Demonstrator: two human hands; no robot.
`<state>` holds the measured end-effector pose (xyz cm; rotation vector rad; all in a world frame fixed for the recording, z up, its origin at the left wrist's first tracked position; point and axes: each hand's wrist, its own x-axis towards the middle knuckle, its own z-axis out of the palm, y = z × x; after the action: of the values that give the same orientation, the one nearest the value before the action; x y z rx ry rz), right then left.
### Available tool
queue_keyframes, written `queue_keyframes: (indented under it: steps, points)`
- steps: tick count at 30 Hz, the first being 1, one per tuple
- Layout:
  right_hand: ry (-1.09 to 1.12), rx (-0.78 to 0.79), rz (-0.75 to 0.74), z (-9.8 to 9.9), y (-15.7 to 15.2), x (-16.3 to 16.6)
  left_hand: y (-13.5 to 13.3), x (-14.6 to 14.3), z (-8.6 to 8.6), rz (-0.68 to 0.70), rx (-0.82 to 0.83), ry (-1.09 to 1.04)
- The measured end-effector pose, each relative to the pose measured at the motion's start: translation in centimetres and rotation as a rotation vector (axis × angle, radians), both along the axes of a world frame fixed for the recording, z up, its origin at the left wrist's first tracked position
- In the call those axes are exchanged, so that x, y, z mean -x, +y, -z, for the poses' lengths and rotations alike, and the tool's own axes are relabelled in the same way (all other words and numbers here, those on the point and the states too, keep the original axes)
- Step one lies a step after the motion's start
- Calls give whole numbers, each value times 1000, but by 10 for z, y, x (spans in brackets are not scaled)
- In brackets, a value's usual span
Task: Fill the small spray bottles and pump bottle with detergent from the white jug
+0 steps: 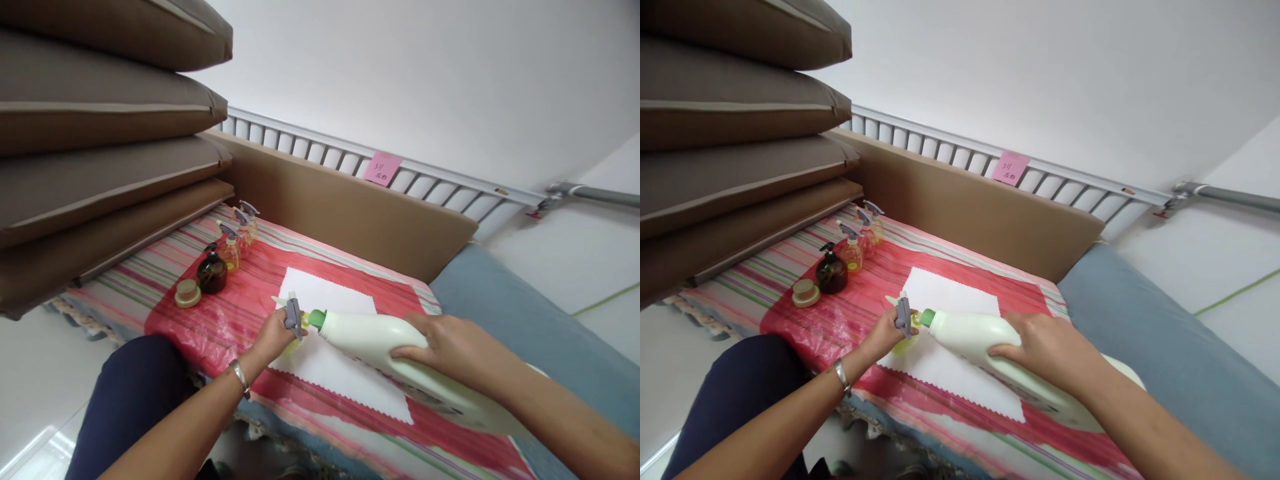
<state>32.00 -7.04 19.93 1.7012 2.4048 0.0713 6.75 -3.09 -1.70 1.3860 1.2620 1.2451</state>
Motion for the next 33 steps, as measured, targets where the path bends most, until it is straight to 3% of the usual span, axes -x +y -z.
queue_keyframes:
  steps: [9,15,19,28,33]
  points:
    - [406,14,160,41,-10,-23,2,14,-4,15,64,-131]
    - [712,-163,426,57,-20,-28,6,21,-4,13,72,-167]
    - [928,-280,511,78,-16,-15,9,23,-7,23,73,-161]
    - [1155,-393,596,155,9,34,7,22,-10,24,58,-124]
    - [1200,-383,624,168,9,30,5,23,-16,30,54,-99]
